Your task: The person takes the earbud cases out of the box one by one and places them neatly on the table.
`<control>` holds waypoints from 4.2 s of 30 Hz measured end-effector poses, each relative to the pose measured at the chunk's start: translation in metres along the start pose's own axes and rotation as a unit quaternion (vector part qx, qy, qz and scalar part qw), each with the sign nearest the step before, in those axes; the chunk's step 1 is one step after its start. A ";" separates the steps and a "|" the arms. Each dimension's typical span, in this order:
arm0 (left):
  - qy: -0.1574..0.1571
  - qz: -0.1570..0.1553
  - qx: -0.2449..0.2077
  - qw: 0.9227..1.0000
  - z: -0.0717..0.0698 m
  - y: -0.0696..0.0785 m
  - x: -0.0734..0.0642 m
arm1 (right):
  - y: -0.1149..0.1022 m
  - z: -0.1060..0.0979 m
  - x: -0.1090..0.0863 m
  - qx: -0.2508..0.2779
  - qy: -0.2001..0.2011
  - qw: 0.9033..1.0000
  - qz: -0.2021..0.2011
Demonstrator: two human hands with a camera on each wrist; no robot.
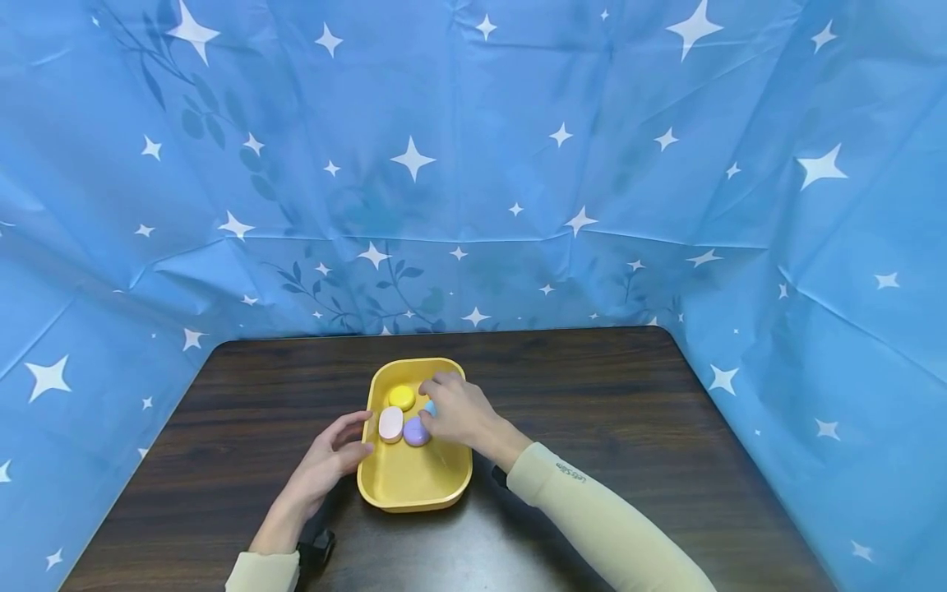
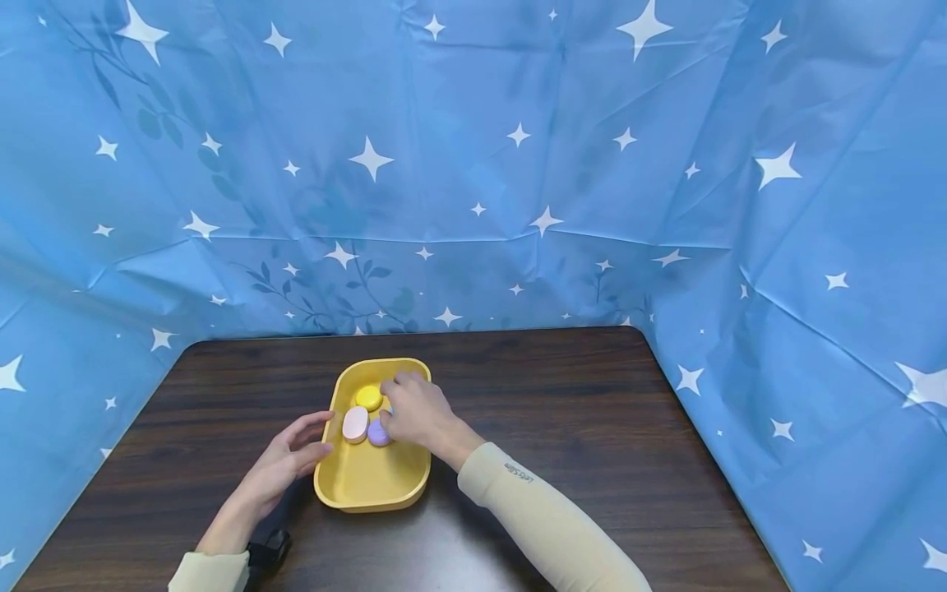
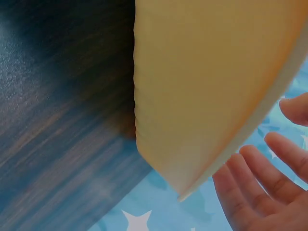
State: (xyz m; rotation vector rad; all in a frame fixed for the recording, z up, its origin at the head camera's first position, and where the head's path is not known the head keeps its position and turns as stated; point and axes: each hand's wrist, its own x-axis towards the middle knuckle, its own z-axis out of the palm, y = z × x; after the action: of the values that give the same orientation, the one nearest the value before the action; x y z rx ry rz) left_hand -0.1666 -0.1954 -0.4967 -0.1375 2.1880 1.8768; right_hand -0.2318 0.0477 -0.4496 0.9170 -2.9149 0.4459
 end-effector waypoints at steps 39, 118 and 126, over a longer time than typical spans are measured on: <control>-0.001 0.013 -0.002 1.000 0.001 -0.002 -0.002 | -0.007 0.032 0.012 -0.094 -0.077 0.992 0.020; 0.006 0.015 -0.005 1.000 0.002 -0.001 -0.003 | -0.013 0.026 0.009 -0.074 -0.053 0.996 -0.016; 0.005 0.014 -0.007 1.000 0.002 -0.001 -0.003 | -0.015 0.017 0.005 -0.079 -0.040 0.996 -0.027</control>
State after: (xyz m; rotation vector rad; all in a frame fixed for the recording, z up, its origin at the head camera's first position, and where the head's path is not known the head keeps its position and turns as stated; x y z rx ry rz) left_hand -0.1634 -0.1942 -0.4975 -0.1179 2.1948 1.9110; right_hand -0.2268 0.0289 -0.4610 1.0094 -2.9365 0.1768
